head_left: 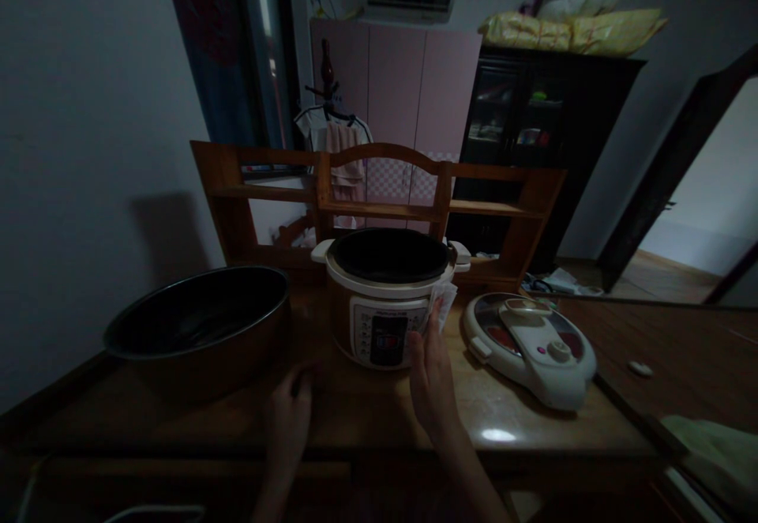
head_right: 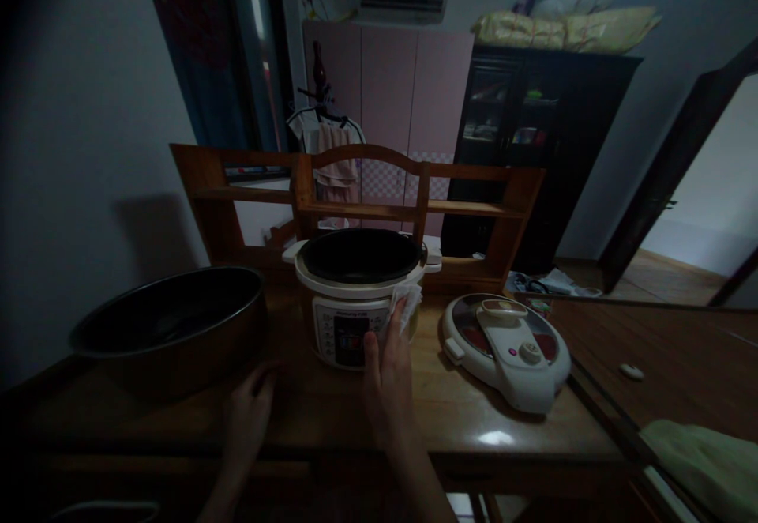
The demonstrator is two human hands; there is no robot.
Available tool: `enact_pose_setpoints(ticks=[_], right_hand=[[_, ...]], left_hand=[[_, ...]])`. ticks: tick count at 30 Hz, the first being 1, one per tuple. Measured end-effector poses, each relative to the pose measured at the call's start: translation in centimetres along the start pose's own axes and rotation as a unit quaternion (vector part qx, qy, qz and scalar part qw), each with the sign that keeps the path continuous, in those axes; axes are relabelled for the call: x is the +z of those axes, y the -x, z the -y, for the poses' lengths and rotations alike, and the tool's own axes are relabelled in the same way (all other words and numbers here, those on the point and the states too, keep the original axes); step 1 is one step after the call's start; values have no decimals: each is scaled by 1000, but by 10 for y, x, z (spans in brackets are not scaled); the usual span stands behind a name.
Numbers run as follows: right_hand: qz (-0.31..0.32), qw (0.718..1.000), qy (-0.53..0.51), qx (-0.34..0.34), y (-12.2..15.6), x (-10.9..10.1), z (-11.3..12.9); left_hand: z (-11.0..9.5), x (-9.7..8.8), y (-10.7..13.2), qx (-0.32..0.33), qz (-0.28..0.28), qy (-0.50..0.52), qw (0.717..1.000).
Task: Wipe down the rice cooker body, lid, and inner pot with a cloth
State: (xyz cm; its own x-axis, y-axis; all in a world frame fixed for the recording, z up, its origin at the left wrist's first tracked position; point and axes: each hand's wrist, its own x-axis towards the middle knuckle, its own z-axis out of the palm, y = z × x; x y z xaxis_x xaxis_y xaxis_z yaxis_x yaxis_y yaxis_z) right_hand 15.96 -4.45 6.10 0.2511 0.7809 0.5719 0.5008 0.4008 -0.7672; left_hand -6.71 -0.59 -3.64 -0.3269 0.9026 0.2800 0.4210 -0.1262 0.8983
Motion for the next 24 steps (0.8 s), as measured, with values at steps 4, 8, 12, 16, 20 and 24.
enact_pose_setpoints(ticks=[4, 8, 12, 16, 20, 24], right_hand=[[0, 1000, -2, 2, 4, 1, -6], [-2, 1000, -10, 23, 9, 3, -13], [3, 997, -31, 65, 16, 6, -21], [5, 991, -60, 117, 19, 7, -33], [5, 981, -107, 160, 21, 7, -43], [2, 973, -152, 176, 24, 8, -52]], left_hand=[[-1, -1, 0, 0, -5, -14, 1000], [-1, 0, 0, -2, -6, -21, 1000], [1, 0, -1, -4, 1, -20, 1000], [2, 1, -1, -7, -4, -25, 1000], [2, 1, -2, -3, -12, -28, 1000], [0, 0, 0, 3, -12, -18, 1000]])
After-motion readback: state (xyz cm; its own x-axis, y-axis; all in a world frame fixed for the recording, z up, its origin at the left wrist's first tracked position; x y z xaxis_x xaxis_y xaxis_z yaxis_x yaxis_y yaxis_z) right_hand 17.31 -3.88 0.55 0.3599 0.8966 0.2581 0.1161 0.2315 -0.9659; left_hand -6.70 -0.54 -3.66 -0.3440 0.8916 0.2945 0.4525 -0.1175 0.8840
